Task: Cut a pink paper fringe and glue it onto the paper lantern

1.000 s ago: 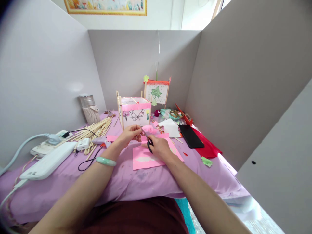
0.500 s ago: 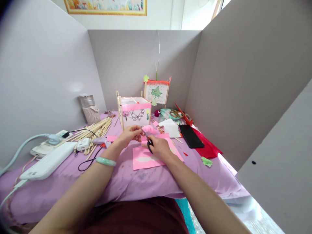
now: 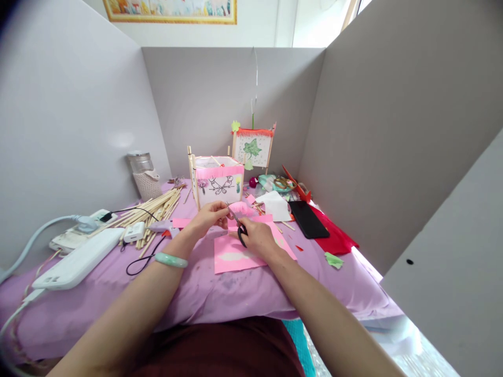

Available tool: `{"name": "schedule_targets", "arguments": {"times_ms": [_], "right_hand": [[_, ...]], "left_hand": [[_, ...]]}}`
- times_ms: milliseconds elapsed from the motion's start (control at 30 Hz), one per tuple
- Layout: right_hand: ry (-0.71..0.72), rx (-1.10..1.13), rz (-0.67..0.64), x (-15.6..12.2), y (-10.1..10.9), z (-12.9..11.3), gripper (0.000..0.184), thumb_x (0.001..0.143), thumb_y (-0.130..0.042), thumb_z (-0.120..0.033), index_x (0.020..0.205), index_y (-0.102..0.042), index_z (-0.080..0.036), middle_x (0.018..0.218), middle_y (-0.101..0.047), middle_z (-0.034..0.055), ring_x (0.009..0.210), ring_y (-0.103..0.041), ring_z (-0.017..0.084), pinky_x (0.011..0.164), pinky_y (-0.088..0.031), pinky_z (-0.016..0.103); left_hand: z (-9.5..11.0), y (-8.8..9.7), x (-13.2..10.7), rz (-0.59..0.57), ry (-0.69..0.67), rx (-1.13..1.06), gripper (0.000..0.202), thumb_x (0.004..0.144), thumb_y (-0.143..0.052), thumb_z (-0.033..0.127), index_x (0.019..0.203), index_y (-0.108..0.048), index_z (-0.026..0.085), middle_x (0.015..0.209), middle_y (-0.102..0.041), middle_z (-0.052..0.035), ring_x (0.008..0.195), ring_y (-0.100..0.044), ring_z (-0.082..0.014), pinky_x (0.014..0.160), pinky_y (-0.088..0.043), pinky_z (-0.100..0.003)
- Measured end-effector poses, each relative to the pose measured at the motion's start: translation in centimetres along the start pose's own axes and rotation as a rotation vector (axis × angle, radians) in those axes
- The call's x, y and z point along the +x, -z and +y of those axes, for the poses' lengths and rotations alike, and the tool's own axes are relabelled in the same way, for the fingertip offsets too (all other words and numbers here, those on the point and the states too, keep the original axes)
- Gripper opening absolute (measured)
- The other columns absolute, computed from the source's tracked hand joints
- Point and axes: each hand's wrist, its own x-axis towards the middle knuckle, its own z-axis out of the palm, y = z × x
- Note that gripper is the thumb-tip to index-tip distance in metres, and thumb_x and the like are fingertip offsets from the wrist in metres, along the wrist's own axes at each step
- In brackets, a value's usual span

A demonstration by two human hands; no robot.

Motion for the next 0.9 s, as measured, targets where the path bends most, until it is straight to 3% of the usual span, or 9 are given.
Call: {"name": "schedule_targets", "arguments": {"times_ms": [900], "right_hand": [[0.031,-0.018,0.011,-0.08,-0.28,0.43,0.03,0.087,-0.055,-0.05,0.098,-0.062,-0.023,0.081,-0.071,0.0014,0.071,-0.066,0.018,0.061,-0.037,0.024]], "left_hand": [[-0.37,-0.15,0.21,-0.006,0.009,0.086,0.011,0.085,-0.053,0.017,0.074,-0.05,0.015,0.069,-0.065,-0.0007,0.042,-0.056,-0.0074,0.044,-0.047,-0.021]]}}
